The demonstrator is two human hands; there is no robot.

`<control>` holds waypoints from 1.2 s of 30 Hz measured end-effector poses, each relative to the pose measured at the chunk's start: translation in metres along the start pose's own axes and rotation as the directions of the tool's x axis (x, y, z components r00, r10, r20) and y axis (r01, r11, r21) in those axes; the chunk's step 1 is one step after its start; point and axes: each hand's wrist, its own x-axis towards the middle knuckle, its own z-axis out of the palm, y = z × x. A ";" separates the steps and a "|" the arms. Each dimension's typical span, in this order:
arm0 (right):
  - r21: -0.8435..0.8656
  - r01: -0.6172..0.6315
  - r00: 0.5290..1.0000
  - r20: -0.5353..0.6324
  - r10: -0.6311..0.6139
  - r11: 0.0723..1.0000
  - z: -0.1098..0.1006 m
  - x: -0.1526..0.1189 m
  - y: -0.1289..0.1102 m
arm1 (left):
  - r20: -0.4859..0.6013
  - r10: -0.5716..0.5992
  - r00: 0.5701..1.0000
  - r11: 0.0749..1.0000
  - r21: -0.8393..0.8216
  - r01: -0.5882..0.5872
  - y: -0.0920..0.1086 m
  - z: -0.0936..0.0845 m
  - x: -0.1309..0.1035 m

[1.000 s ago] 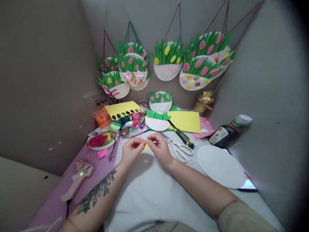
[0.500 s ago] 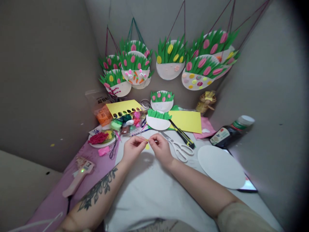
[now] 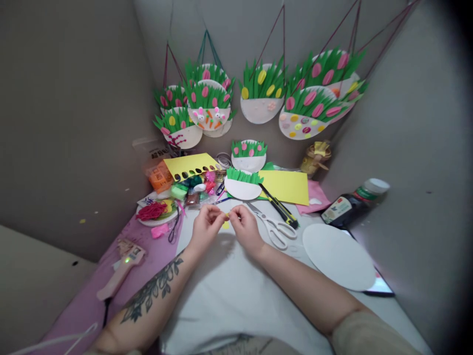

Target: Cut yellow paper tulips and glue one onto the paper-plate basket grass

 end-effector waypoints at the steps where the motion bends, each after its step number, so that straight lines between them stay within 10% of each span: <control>1: 0.020 -0.020 1.000 0.006 0.020 1.000 0.000 0.001 0.001 | 0.004 -0.033 0.999 0.999 -0.007 0.033 0.000 0.000 0.000; 14: -0.031 -0.009 0.996 0.085 0.012 0.999 0.001 0.002 0.002 | 0.122 -0.003 0.993 0.943 0.331 -0.038 0.004 -0.004 0.000; 36: -0.046 -0.101 0.983 0.151 0.107 0.994 -0.020 0.023 -0.003 | 0.064 -0.127 0.990 0.961 0.256 0.107 0.012 -0.015 0.006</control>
